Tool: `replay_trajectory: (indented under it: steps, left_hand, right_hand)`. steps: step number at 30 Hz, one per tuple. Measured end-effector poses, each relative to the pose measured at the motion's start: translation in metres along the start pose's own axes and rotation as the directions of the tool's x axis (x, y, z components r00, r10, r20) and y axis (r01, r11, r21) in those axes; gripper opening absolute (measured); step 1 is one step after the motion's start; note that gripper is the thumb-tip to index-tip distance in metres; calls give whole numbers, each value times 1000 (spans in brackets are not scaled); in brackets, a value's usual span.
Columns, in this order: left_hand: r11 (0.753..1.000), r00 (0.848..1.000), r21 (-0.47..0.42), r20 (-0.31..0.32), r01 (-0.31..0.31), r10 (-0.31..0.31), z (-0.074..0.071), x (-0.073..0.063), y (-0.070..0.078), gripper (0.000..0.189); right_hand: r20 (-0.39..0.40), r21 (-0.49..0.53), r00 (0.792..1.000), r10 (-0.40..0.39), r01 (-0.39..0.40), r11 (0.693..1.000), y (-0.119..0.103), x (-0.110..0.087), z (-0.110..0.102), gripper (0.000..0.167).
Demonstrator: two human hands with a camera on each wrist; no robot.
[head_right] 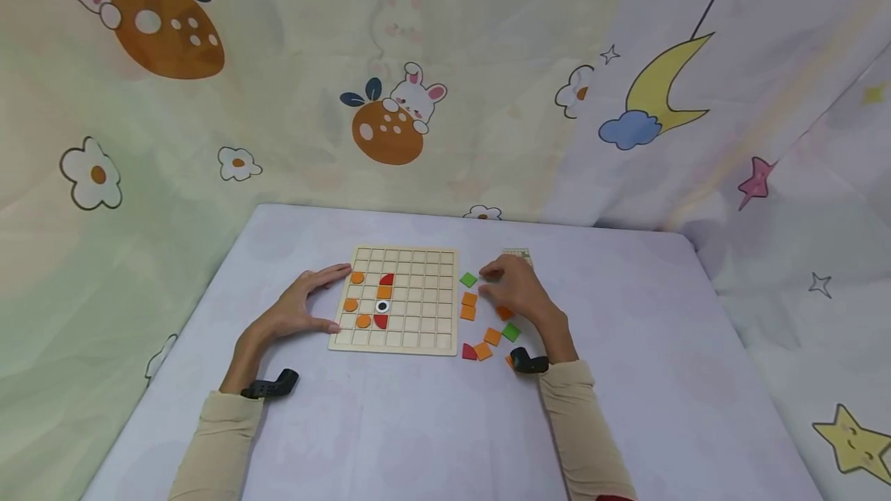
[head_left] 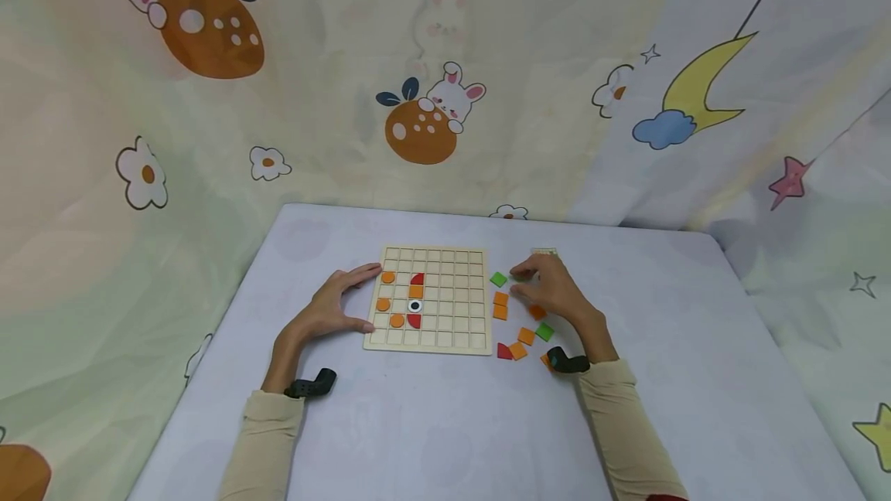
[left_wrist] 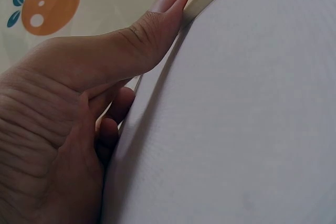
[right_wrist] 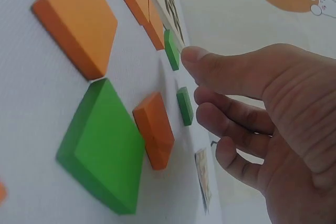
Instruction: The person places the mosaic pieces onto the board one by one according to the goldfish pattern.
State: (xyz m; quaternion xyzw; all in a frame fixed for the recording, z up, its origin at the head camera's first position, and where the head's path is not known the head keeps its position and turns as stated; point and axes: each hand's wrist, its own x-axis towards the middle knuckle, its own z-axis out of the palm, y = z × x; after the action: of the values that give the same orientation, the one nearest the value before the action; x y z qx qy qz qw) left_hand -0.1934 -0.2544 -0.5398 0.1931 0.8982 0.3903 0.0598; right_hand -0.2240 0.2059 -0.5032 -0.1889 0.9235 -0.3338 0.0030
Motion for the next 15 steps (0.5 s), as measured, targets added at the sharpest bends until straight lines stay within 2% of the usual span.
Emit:
replay_trajectory:
  steps: [15]
  left_hand:
    - [1000, 1000, -13, 5, -5, 5, 0, 0, 0, 113]
  right_hand:
    - [59, 14, 997, -42, 41, 999, -1, -11, 9, 17]
